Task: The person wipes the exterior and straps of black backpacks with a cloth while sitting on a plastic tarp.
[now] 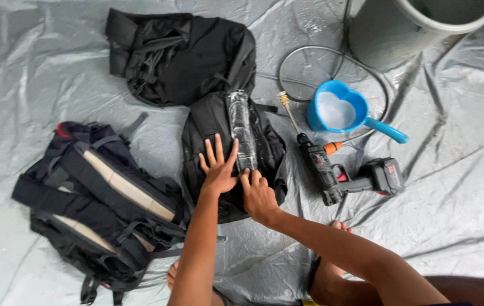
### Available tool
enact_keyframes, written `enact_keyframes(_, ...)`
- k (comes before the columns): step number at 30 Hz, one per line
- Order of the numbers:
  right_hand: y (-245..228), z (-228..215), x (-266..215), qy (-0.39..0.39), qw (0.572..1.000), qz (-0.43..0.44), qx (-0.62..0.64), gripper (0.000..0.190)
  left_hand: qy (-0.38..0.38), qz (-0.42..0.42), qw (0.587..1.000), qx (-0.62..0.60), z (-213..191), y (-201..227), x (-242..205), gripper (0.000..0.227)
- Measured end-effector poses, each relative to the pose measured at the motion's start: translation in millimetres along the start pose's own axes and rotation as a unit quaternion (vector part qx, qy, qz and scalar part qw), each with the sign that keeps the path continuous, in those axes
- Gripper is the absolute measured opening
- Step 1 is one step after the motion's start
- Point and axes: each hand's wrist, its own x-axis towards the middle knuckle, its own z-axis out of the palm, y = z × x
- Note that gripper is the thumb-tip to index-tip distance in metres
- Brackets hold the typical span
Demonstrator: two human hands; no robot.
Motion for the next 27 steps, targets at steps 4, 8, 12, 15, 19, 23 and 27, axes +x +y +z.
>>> enact_keyframes(4, 16.0, 23.9, 28.2, 0.042, 0.999, -0.027, -0.014, 0.069, 0.003, 0.002, 1.0, -0.023, -0.3, 8.5, -14.1, 0.111)
enact_keyframes(8, 21.4, 34.8, 86.9, 0.12, 0.993, 0.015, 0.003, 0.067, 0.031, -0.019, 0.999, 0.006, 5.9, 6.6, -7.7, 0.1)
enact_keyframes(12, 20.6, 16.2, 107.8, 0.153, 0.988, 0.032, 0.005, 0.063, 0.012, -0.023, 0.999, -0.019, 9.9, 2.2, -3.7, 0.089)
enact_keyframes(15, 20.4, 14.1, 110.8, 0.161, 0.986, 0.039, -0.004, 0.062, -0.017, -0.021, 0.999, -0.023, 6.9, -0.1, 0.2, 0.109)
enact_keyframes(19, 11.9, 1.1, 69.1, 0.11, 0.993, 0.042, 0.005, 0.064, -0.028, -0.014, 0.999, -0.031, -0.9, 6.0, -8.8, 0.106)
enact_keyframes(23, 6.4, -9.2, 5.1, 0.064, 0.998, -0.01, -0.017, 0.06, -0.013, -0.016, 1.0, 0.003, 5.7, 0.9, -10.3, 0.108)
enact_keyframes(27, 16.9, 0.7, 4.4, 0.101, 0.992, -0.062, -0.035, 0.059, 0.012, -0.009, 1.0, 0.022, 8.3, 2.4, -5.2, 0.1)
